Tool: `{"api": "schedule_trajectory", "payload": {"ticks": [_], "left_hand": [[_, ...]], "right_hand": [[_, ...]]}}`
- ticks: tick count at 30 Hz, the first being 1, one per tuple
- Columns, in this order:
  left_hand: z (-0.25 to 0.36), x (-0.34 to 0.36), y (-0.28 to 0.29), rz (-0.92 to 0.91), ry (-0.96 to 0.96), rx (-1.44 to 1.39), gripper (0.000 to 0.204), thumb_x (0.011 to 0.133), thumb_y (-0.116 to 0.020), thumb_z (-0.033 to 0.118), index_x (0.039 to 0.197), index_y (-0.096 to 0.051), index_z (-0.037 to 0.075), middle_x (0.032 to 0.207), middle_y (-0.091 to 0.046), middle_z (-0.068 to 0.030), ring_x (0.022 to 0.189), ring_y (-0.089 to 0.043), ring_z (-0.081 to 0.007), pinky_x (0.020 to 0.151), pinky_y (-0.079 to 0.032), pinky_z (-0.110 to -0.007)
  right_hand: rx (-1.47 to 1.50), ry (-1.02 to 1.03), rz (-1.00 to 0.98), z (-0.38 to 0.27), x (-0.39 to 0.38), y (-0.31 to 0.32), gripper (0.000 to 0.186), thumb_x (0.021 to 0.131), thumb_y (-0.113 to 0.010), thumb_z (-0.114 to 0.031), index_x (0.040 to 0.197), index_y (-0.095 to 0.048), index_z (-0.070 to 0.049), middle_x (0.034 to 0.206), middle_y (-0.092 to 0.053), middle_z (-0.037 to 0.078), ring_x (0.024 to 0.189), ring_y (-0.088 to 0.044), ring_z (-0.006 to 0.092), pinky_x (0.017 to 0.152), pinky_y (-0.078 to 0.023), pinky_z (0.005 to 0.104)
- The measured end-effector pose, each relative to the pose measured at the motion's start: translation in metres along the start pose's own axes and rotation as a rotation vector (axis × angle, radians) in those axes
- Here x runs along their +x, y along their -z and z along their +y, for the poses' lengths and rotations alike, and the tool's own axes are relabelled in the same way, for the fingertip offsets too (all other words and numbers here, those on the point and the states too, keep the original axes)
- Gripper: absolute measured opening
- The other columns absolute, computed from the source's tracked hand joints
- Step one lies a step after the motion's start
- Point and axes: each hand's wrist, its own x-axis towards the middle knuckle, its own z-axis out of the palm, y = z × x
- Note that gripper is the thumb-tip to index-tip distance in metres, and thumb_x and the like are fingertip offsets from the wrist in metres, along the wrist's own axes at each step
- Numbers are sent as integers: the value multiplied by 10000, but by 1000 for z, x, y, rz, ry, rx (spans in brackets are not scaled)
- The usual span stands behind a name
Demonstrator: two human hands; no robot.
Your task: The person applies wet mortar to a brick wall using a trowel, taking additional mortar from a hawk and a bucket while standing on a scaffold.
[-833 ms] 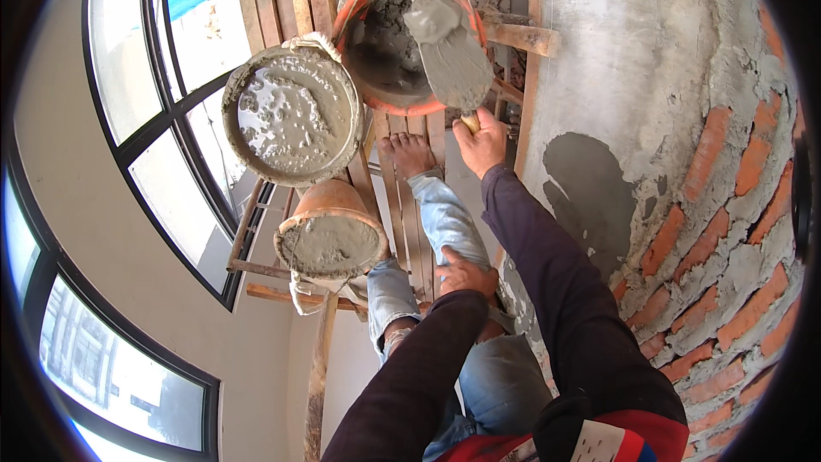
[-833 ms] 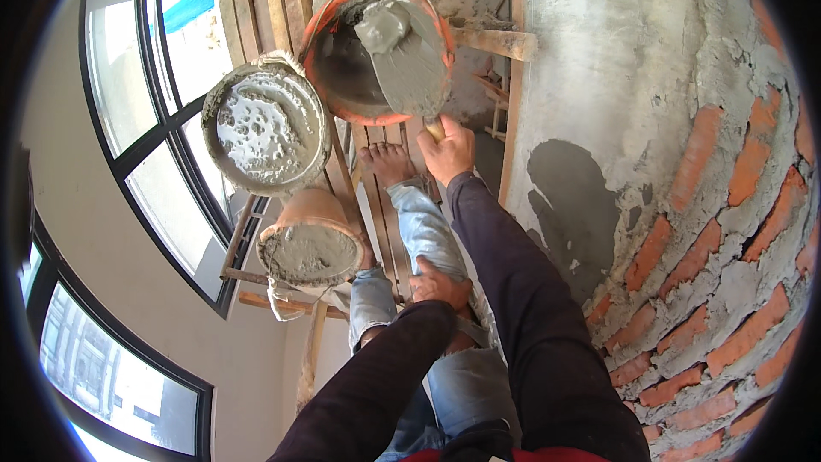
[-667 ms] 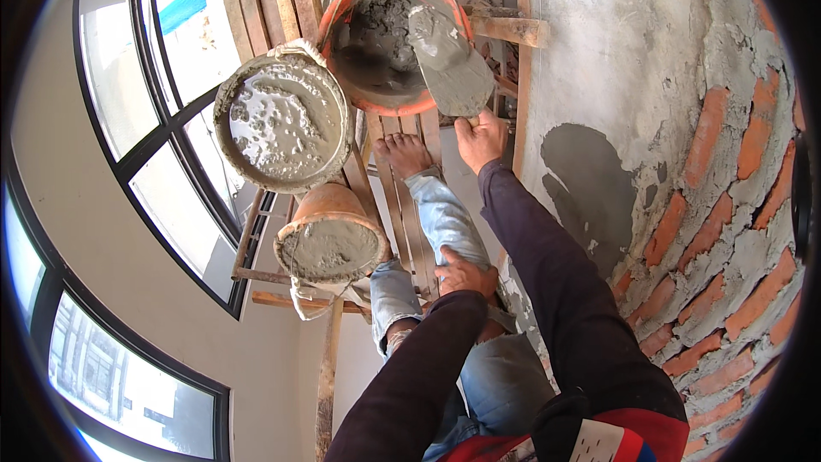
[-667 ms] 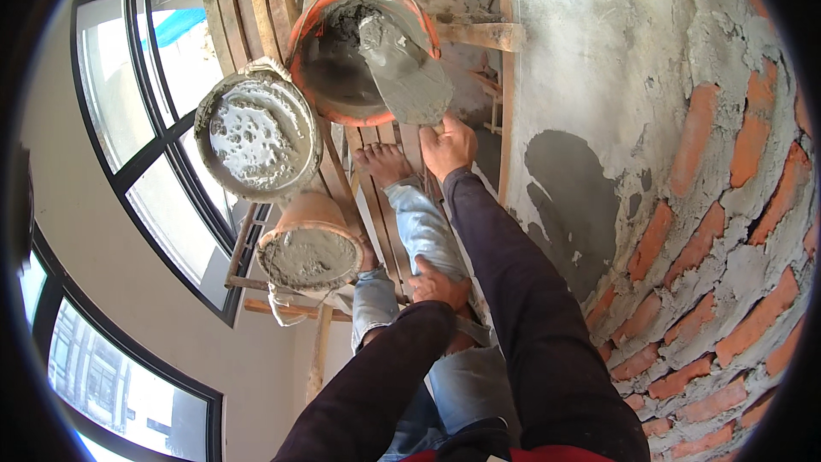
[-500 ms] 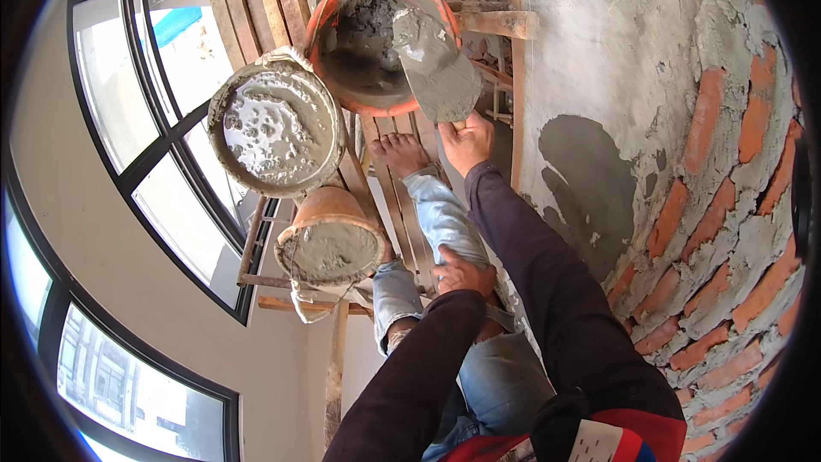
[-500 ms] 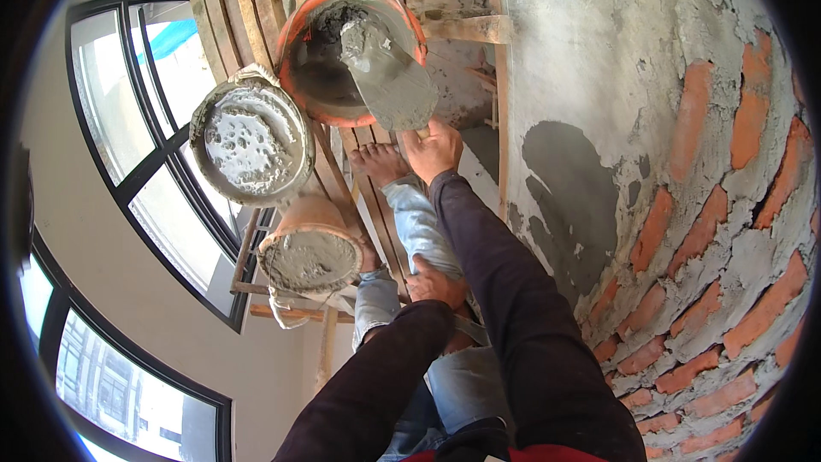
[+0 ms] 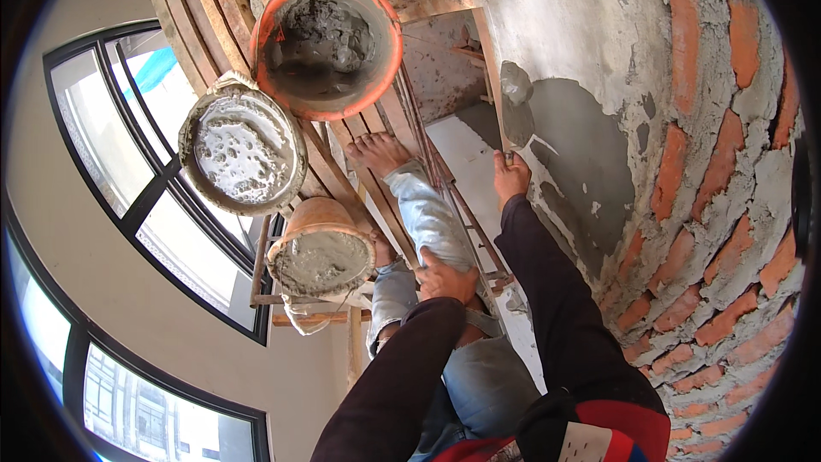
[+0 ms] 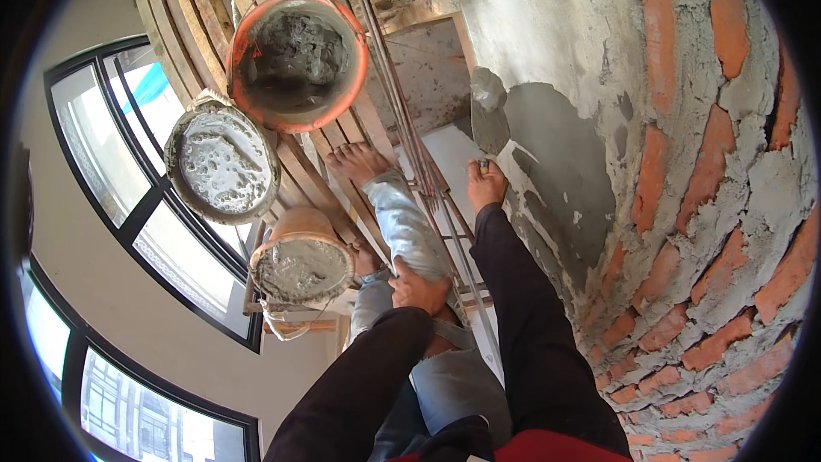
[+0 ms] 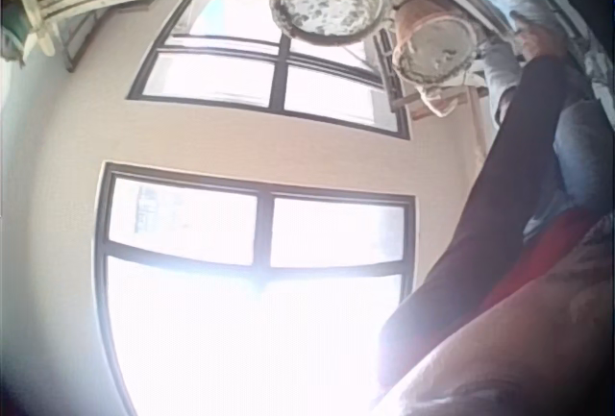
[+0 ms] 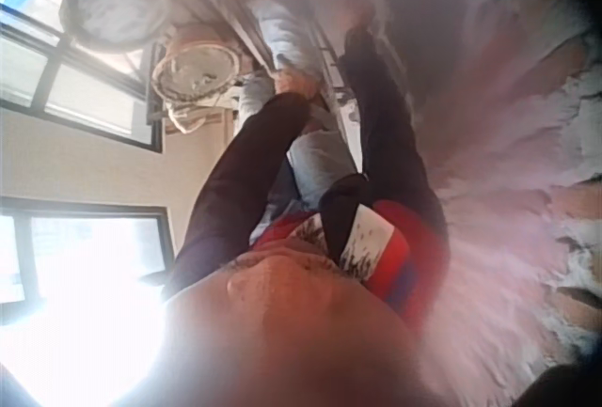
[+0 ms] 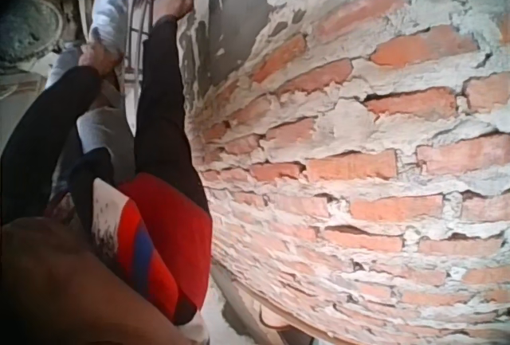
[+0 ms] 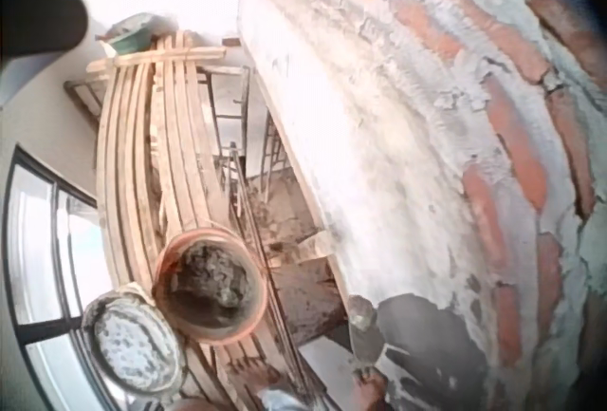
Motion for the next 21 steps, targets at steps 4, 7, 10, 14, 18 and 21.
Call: {"api": "schedule_trajectory", "payload": {"ticks": [4,7,10,14,18,21], "left_hand": [[-15,3,-5,36,-10,29,1146,671,-800,472,1518,-142,67,1292,-456,-336,1094,-604,-457,964,-493,-464],[-18,3,-8,49,-53,51,1152,673,-800,483,1525,-138,79,1291,-454,-324,1056,-622,-457,935,-508,-473],[-21,2,-5,37,-53,40,1151,665,-804,480,1517,-147,69,1297,-455,-343,1095,-602,-465,966,-491,-470],[-23,3,-6,35,-57,27,1156,656,-807,478,1510,-151,58,1301,-457,-359,1151,-571,-470,1011,-461,-464],[-27,7,-13,53,-70,15,1167,649,-812,482,1509,-146,60,1307,-456,-357,1169,-560,-466,1019,-455,-463],[-26,9,-16,83,-94,41,1150,674,-814,471,1526,-141,91,1306,-440,-332,1108,-596,-465,966,-489,-474]], "right_hand": [[259,-397,-212,-29,23,-8,305,941,-644,-305,778,-547,-66,601,-500,7,483,-495,133,463,-451,324],[355,-413,-251,-46,54,9,289,948,-637,-325,799,-535,-99,599,-470,-16,449,-474,104,414,-444,290],[415,-380,-281,-77,64,35,292,939,-653,-317,794,-557,-84,603,-506,-2,440,-484,107,400,-454,299],[398,-345,-302,-118,51,90,281,941,-652,-313,794,-554,-94,607,-504,-7,453,-486,101,405,-446,295],[466,-398,-329,-140,25,143,267,943,-647,-315,833,-551,-91,651,-521,-4,462,-492,102,409,-436,287],[510,-354,-351,-134,1,177,266,946,-643,-318,854,-545,-89,667,-528,1,464,-494,105,410,-438,290]]}}
